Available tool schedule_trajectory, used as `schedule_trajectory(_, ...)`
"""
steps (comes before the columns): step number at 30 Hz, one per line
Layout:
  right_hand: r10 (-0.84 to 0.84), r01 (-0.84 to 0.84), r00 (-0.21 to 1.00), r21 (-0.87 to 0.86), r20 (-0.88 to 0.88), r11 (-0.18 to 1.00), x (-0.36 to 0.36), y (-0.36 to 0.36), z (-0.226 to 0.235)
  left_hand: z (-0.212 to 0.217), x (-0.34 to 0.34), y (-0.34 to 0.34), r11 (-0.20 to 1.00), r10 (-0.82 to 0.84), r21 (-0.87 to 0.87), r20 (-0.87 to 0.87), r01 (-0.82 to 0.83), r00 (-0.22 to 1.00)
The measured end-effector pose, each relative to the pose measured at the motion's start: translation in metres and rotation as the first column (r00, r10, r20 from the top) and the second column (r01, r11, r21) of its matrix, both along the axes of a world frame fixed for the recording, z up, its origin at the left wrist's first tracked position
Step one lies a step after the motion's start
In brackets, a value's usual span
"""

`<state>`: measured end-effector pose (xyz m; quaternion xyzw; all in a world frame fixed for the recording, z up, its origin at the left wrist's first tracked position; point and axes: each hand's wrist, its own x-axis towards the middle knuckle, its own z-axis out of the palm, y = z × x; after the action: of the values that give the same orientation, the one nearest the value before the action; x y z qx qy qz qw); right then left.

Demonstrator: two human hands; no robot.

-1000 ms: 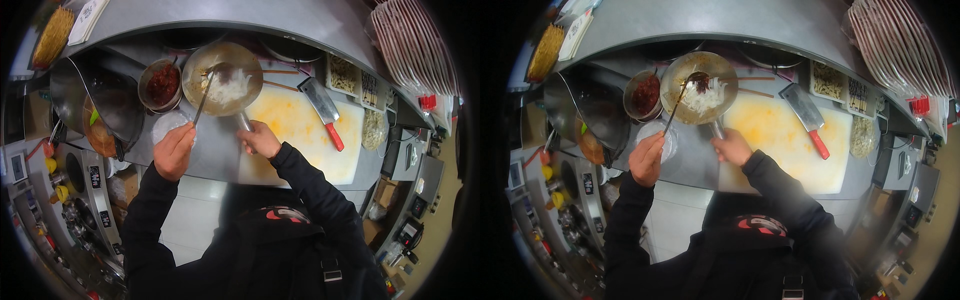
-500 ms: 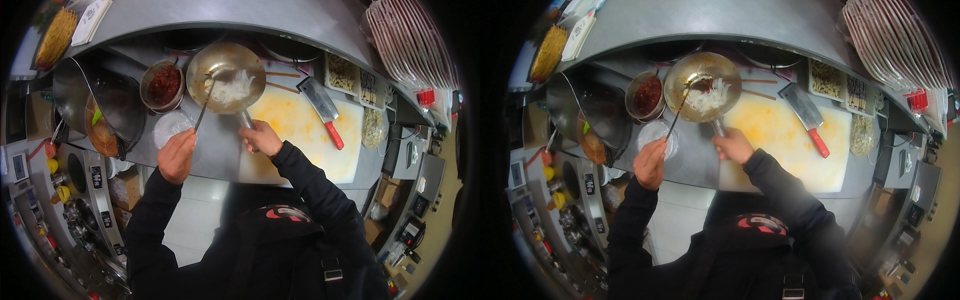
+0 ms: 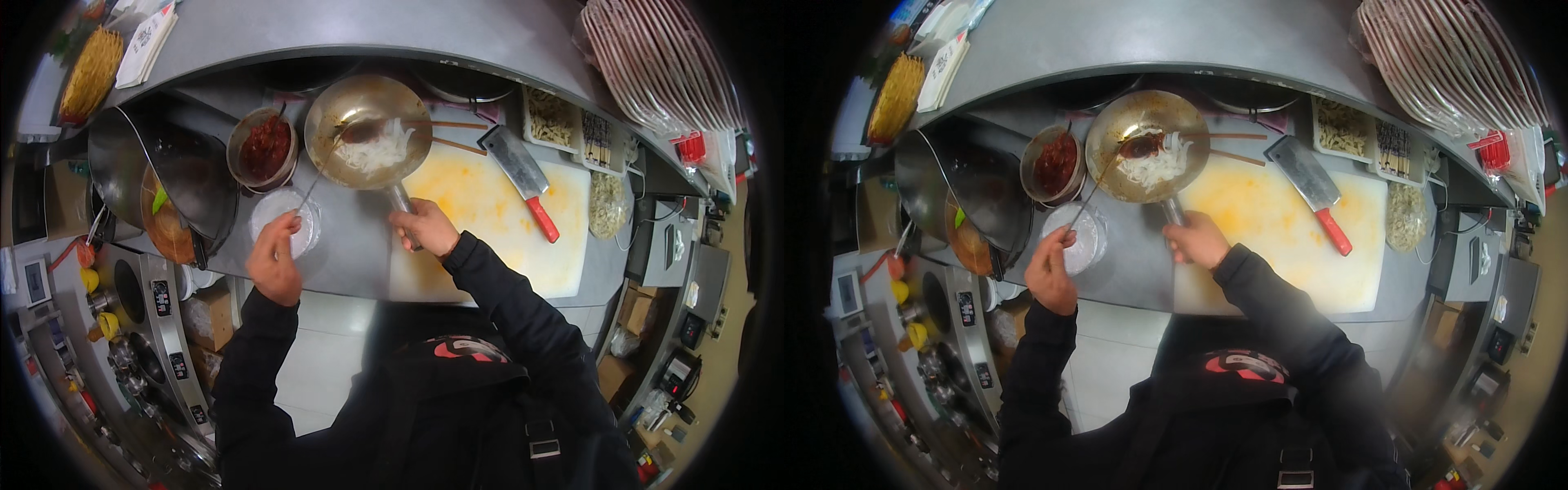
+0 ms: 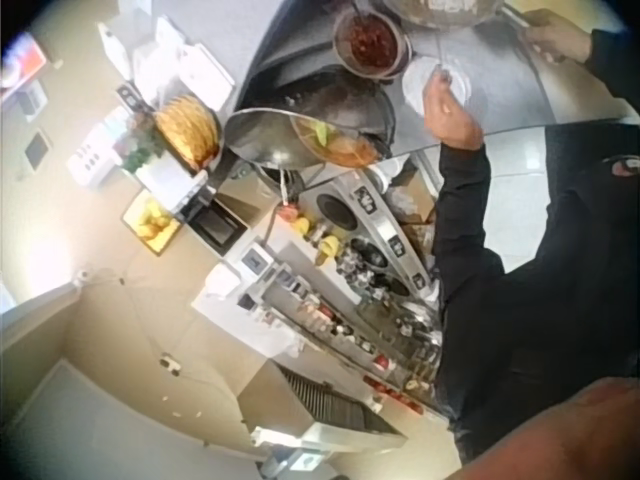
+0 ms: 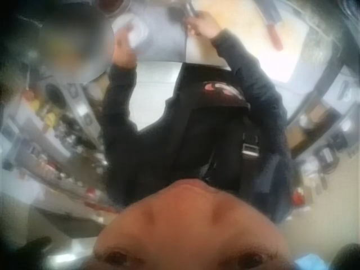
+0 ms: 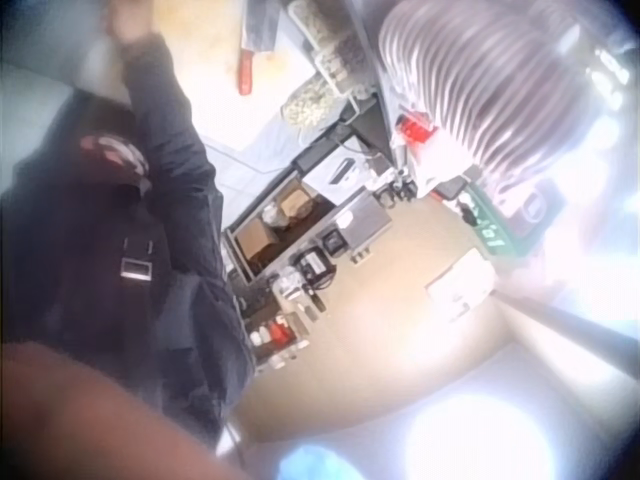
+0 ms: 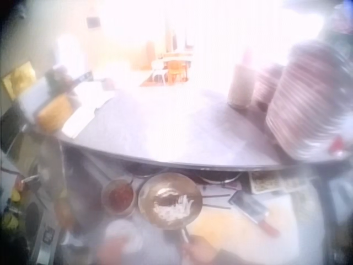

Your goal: The person prepares a ramen wrap by mixing noodles with sauce in a small pan, then placing the mixture into a split flatbread. They add more sauce, fold the wrap, and place it into a plastic bag before setting it aside.

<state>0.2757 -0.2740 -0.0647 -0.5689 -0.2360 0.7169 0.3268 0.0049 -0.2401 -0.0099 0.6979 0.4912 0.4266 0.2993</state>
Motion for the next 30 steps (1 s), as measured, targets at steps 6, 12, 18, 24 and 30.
schedule_trajectory(6, 0.003, -0.003, 1.000, 0.026, 0.015, 1.000, -0.001, 0.002, -0.002, -0.015, -0.016, 0.023, 0.823, 0.468, -0.563, 0.595, -0.077, 0.653)
schedule_trajectory(12, 0.008, -0.009, 1.000, 0.035, 0.017, 0.999, -0.002, 0.004, -0.007, -0.030, -0.037, 0.057, 0.785, 0.508, -0.603, 0.756, 0.139, 0.413)
schedule_trajectory(18, 0.021, -0.022, 1.000, 0.066, 0.022, 0.998, -0.005, 0.005, -0.012, -0.029, -0.035, 0.150, 0.830, 0.488, -0.549, 0.799, 0.095, 0.351)
schedule_trajectory(24, 0.038, -0.043, 0.999, 0.115, 0.038, 0.992, 0.003, -0.027, -0.022, -0.038, -0.001, 0.247, 0.891, 0.429, -0.436, 0.719, -0.126, 0.547)
schedule_trajectory(30, -0.041, 0.041, 0.997, 0.006, 0.072, 0.999, 0.032, -0.096, -0.012, -0.075, 0.015, 0.291, 0.873, 0.465, -0.444, 0.637, -0.201, 0.615)
